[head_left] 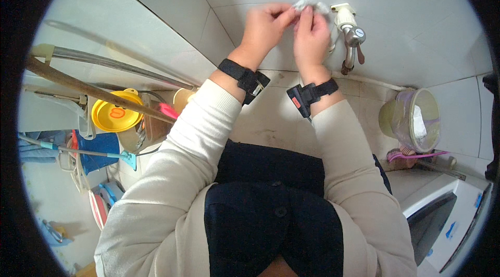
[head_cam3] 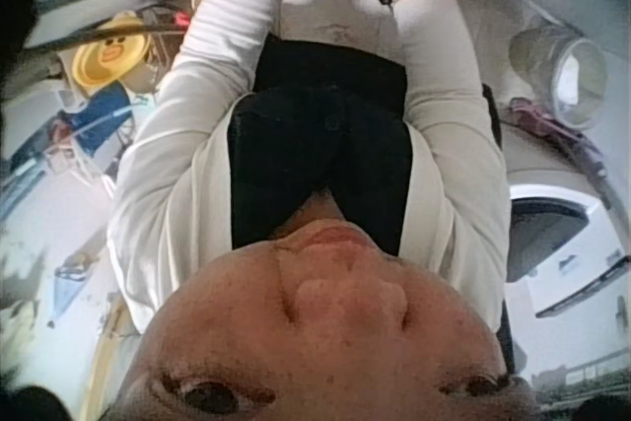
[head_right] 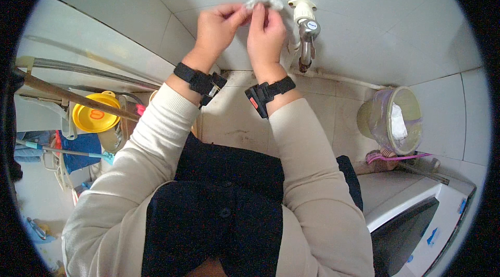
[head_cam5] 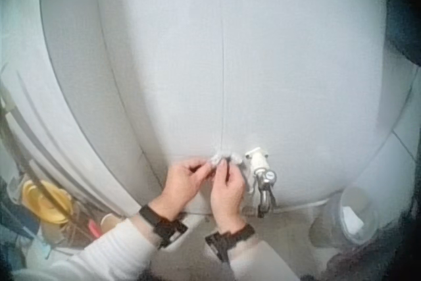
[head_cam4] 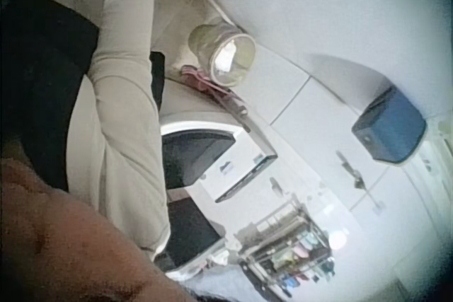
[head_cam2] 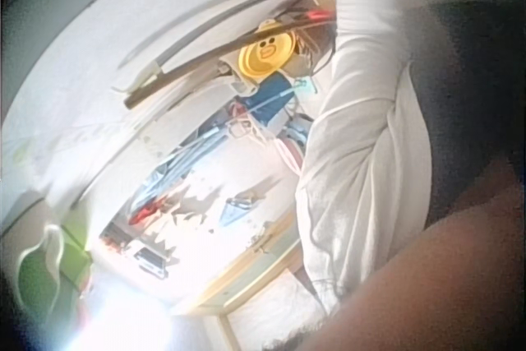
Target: The person cleans the bathroom by wiping the window sill, sink, and wall tiles with a tissue. They pick up a bottle of cleaning liquid, apply it to the tissue, and wipe the surfaces. The person also wipes the faucet and surrounding areas.
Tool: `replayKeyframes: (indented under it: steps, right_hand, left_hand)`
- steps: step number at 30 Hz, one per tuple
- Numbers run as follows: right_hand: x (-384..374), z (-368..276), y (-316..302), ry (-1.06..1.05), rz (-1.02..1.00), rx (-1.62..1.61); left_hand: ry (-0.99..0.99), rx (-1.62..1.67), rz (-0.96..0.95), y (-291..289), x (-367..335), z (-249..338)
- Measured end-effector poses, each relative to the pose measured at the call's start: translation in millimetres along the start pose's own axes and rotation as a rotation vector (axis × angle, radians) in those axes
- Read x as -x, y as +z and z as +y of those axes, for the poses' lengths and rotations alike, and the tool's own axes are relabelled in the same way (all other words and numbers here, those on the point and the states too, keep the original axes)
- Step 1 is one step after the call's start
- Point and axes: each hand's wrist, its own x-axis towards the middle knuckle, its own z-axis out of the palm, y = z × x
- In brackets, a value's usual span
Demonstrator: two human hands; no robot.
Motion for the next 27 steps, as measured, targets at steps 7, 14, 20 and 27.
replayKeyframes:
  steps: [7, 14, 20, 27]
  right_hand:
    - [-30.2, -19.8, 9.0, 0.248, -0.031, 0.089]
    - [6.4, 25.3, 9.0, 0.429, -0.012, 0.055]
    - [-34.0, -18.9, 2.0, 0.227, -0.073, -0.020]
    - [-8.1, 5.3, 13.5, 0.459, 0.078, -0.347]
  left_hand:
    - [0.025, -0.126, 0.021, -5.7, -22.6, 20.8]
    - [-0.289, -0.296, -0.166, 1.9, -5.1, -9.0]
    - [0.016, -0.137, -0.027, -0.6, -29.0, 18.6]
    - [-0.100, -0.255, -0.112, 9.5, -25.0, 8.5]
